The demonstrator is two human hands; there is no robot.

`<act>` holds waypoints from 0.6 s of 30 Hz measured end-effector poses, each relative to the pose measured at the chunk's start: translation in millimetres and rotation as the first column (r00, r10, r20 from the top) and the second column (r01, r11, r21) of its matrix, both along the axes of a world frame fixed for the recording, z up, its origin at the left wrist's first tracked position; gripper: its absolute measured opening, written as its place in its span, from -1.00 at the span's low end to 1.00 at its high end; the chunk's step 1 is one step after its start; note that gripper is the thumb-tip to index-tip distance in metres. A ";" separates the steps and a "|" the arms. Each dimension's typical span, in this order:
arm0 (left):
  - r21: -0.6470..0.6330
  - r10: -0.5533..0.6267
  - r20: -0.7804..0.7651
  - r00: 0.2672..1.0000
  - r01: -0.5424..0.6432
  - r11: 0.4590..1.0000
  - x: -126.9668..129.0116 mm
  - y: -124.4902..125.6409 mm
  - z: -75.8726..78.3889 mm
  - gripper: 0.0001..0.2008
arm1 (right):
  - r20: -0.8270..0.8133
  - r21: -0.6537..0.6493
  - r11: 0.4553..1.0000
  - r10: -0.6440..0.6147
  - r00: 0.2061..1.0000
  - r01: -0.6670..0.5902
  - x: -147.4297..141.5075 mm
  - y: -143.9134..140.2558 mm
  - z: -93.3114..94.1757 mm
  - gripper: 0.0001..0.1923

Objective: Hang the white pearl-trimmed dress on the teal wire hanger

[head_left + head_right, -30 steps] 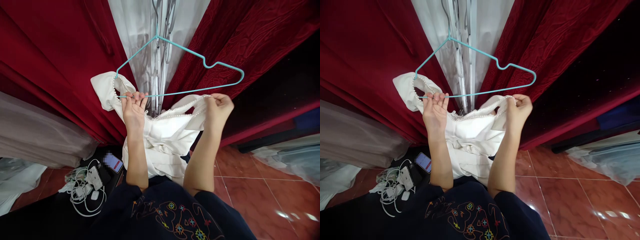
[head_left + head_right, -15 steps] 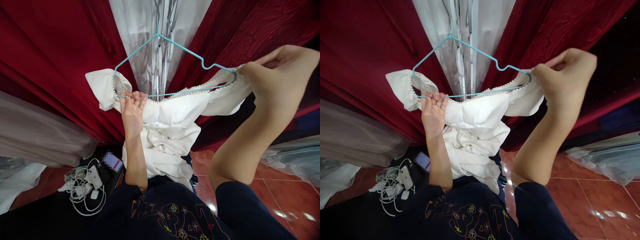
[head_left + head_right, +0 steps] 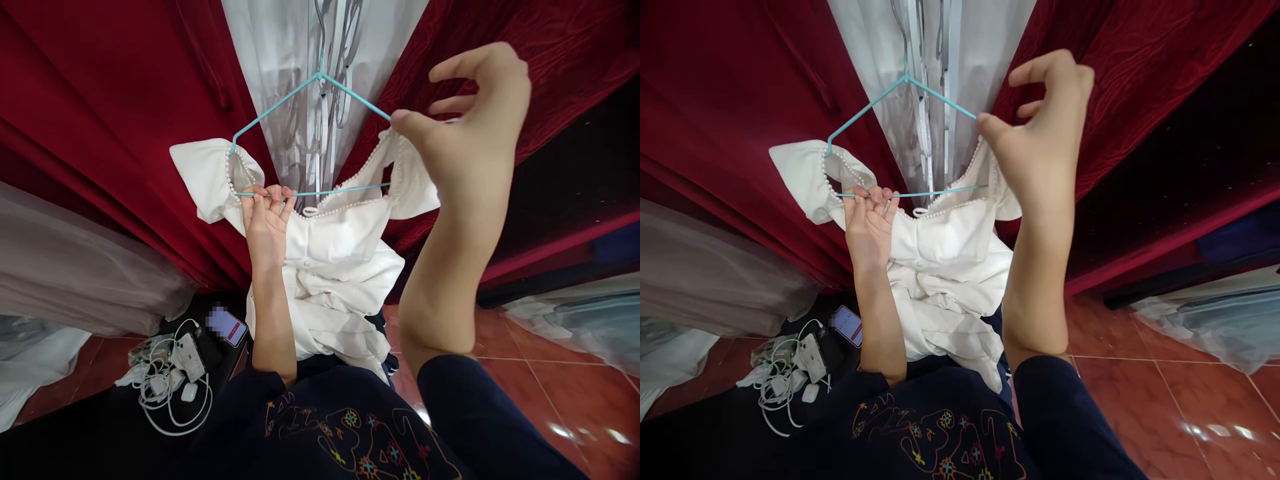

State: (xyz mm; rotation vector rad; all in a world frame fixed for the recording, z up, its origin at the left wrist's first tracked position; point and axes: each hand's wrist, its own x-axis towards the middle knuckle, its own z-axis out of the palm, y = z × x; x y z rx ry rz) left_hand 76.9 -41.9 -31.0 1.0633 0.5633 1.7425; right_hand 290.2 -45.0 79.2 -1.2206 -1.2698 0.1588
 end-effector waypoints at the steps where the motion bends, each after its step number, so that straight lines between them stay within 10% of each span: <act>1: -0.006 0.012 -0.013 1.000 -0.012 1.000 0.4 0.2 -0.4 -0.77 | 0.030 0.111 0.991 -0.079 0.996 0.075 -11.4 -13.0 -9.6 -0.59; 5: 0.018 -0.026 0.071 0.997 0.025 1.000 2.3 -0.5 -0.4 -0.87 | -0.401 0.381 0.919 0.061 0.914 0.106 -52.1 -55.7 -68.7 -0.90; 7: 0.033 -0.072 0.149 0.986 0.068 0.997 3.7 -1.9 0.6 -0.87 | -0.470 0.158 0.958 0.286 0.835 -0.238 -63.8 -58.6 -99.0 -0.93; 9: 0.035 -0.095 0.194 0.976 0.090 0.995 5.5 -3.9 1.6 -0.86 | -0.589 -0.080 0.835 0.401 0.702 -0.544 -69.7 -50.9 -119.9 -0.77; 13: 0.049 -0.115 0.238 0.964 0.106 0.993 9.9 -8.2 2.4 -0.84 | -0.714 0.022 0.802 0.430 0.552 -0.597 -75.0 -34.8 -126.3 -0.45; 18: 0.032 -0.077 0.224 0.972 0.072 0.997 15.1 -10.2 2.0 -0.85 | -0.748 0.263 0.718 0.573 0.334 -0.644 -79.8 -34.9 -117.1 -0.61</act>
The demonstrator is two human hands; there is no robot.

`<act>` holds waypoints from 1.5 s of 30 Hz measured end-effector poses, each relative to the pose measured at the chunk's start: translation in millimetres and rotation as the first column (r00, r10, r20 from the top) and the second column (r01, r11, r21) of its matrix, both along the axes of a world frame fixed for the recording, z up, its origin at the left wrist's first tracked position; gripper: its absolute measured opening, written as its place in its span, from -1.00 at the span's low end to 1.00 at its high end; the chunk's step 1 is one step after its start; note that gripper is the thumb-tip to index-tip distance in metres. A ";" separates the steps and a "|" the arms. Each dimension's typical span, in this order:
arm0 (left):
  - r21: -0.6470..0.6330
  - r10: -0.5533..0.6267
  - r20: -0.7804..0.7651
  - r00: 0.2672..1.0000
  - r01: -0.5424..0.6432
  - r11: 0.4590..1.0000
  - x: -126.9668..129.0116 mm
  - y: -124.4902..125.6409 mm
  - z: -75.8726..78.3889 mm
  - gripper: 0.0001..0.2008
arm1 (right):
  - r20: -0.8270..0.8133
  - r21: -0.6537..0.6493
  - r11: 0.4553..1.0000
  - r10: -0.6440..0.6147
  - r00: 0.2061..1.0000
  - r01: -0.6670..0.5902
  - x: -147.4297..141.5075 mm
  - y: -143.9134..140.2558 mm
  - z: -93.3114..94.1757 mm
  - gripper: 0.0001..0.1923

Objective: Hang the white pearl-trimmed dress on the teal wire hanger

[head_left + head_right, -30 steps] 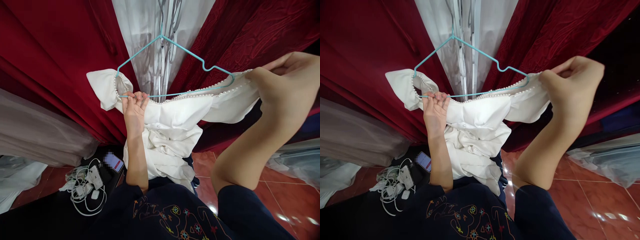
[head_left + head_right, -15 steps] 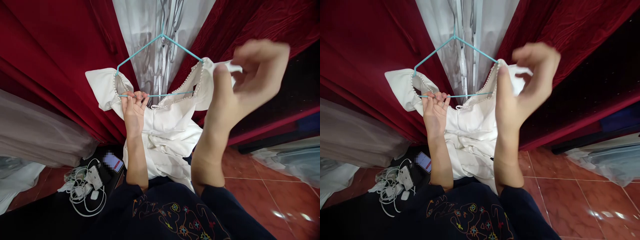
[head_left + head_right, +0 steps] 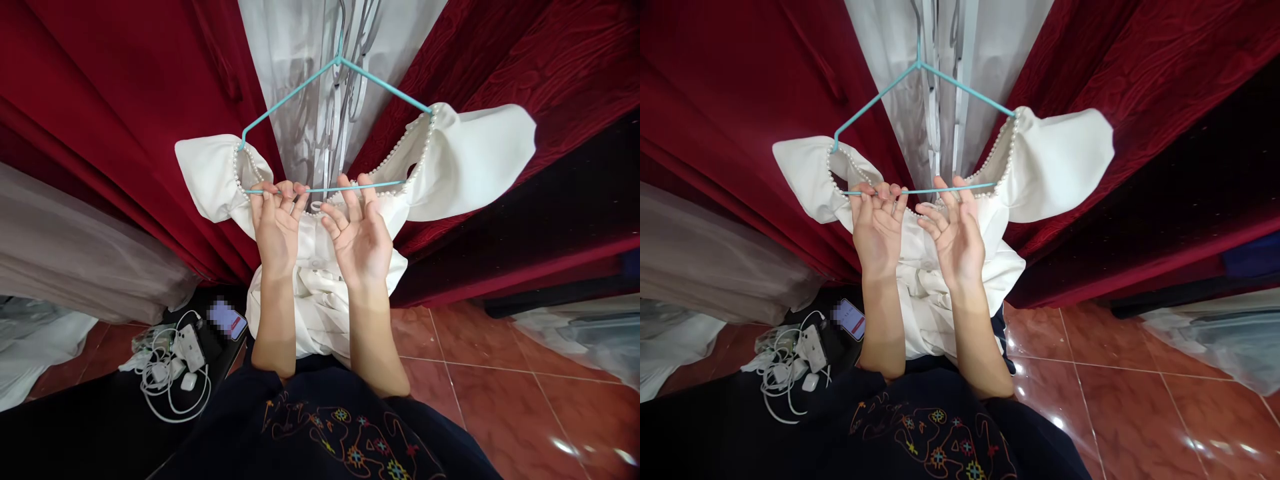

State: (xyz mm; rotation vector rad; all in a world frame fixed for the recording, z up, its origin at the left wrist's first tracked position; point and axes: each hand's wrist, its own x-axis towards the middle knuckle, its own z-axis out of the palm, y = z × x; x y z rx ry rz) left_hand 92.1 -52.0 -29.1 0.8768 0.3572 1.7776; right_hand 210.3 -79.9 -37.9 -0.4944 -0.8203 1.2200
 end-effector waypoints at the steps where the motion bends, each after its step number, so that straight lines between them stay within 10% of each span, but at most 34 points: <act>1: -0.006 0.008 -0.006 1.000 -0.008 1.000 0.2 -0.1 -0.4 -0.86 | -0.038 0.006 1.000 0.022 0.999 -0.022 -0.1 0.8 -0.2 -0.65; 7: -0.072 0.087 -0.197 0.977 -0.103 0.992 -10.6 -6.5 -9.4 -0.82 | -0.188 0.023 0.997 0.075 0.979 -0.072 6.0 15.0 -1.7 -0.70; 12: 0.005 0.321 -0.564 0.761 -0.386 0.923 -25.3 -14.7 -11.6 -0.68 | -0.181 0.039 0.994 0.104 0.978 -0.099 9.8 19.2 -0.5 -0.68; 17: 0.505 0.862 -0.405 0.305 -0.711 0.489 -37.2 3.5 8.8 -0.82 | -0.182 0.041 0.995 0.099 0.978 -0.093 12.7 20.6 -0.1 -0.66; 21: 0.639 0.858 -0.511 0.058 -0.642 0.423 -55.8 26.7 24.4 -0.70 | -0.179 0.035 0.996 0.091 0.980 -0.086 16.0 21.4 1.5 -0.65; 28: 0.484 0.790 -0.518 0.327 -0.650 0.586 -86.8 49.9 38.2 -0.63 | -0.146 0.012 0.998 0.069 0.987 -0.068 17.8 25.0 2.6 -0.66; 35: 0.308 0.856 -0.356 0.375 -0.817 0.487 -124.7 54.4 -8.0 -0.77 | -0.135 -0.006 0.998 0.059 0.989 -0.060 17.0 23.9 4.5 -0.67; 40: 0.169 0.636 -0.542 0.549 -0.671 0.722 -94.1 30.8 -51.1 -0.85 | -0.070 -0.064 0.997 0.033 0.997 -0.037 10.6 25.2 1.3 -0.62; 45: 0.161 0.407 -0.495 0.768 -0.379 0.911 -35.6 21.1 -32.7 -0.72 | -0.049 -0.036 0.999 0.022 0.999 -0.024 9.8 24.2 1.4 -0.65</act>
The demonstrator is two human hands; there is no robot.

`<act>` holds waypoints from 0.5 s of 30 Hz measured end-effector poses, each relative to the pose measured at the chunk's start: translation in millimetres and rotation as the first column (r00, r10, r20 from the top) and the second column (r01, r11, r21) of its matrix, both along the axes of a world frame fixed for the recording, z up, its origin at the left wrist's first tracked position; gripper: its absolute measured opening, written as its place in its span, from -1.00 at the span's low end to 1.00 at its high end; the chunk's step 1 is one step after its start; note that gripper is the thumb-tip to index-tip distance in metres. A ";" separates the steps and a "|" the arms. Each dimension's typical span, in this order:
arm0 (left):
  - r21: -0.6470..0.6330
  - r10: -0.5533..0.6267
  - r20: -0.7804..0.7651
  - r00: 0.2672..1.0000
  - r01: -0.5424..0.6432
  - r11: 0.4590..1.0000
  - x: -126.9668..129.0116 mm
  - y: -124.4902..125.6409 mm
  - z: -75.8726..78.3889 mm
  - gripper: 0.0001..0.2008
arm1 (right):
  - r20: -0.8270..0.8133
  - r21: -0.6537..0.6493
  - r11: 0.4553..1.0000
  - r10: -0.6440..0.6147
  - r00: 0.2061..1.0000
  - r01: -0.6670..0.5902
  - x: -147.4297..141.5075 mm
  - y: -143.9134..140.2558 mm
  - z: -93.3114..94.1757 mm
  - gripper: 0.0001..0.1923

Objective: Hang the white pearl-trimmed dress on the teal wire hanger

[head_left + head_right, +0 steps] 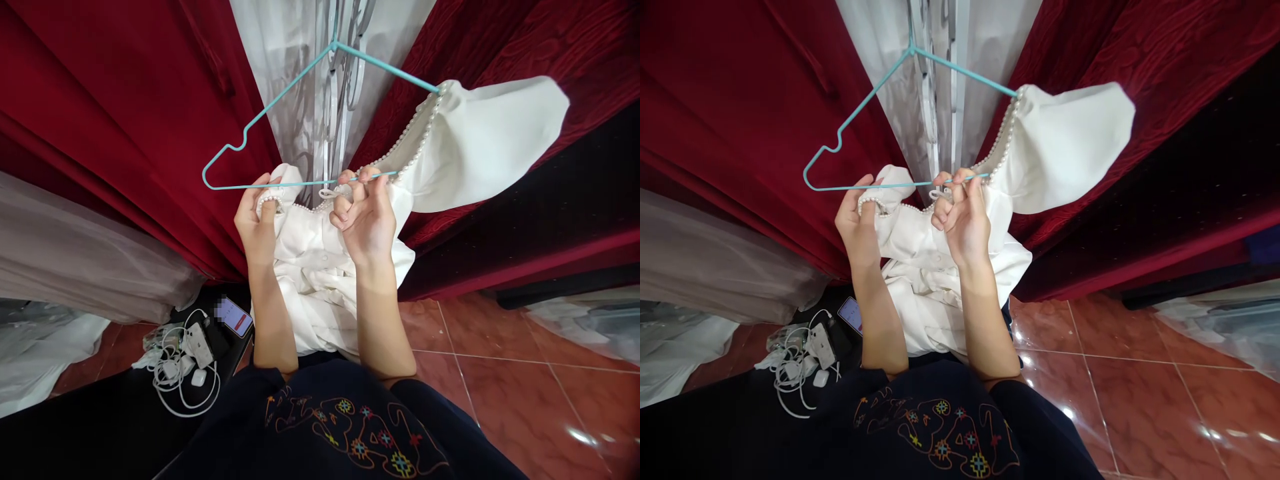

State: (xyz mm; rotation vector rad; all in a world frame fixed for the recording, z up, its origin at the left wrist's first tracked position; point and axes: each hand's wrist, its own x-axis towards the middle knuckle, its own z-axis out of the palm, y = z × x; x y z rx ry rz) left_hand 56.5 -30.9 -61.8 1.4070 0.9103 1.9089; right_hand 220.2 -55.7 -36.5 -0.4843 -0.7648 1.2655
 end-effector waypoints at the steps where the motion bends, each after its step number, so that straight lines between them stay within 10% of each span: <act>1: -0.004 -0.041 0.040 0.998 0.041 0.999 8.6 -0.6 5.6 -0.74 | 0.011 -0.008 1.000 -0.010 1.000 0.010 0.3 -0.1 0.8 -0.65; 8: 0.029 0.029 0.095 0.995 -0.032 0.999 24.6 -7.9 21.9 -0.93 | 0.182 0.001 0.982 -0.184 0.966 0.187 3.7 -13.2 0.7 -0.69; 12: 0.130 0.058 0.066 0.996 -0.066 0.989 23.3 -12.6 25.5 -0.91 | 0.336 0.067 0.769 -0.617 0.712 0.635 17.0 -22.8 -1.1 -0.78; 15: 0.167 0.049 0.083 0.995 -0.063 0.984 23.5 -15.8 27.9 -0.91 | 0.324 0.125 0.711 -0.688 0.649 0.692 31.5 -6.2 4.7 -0.71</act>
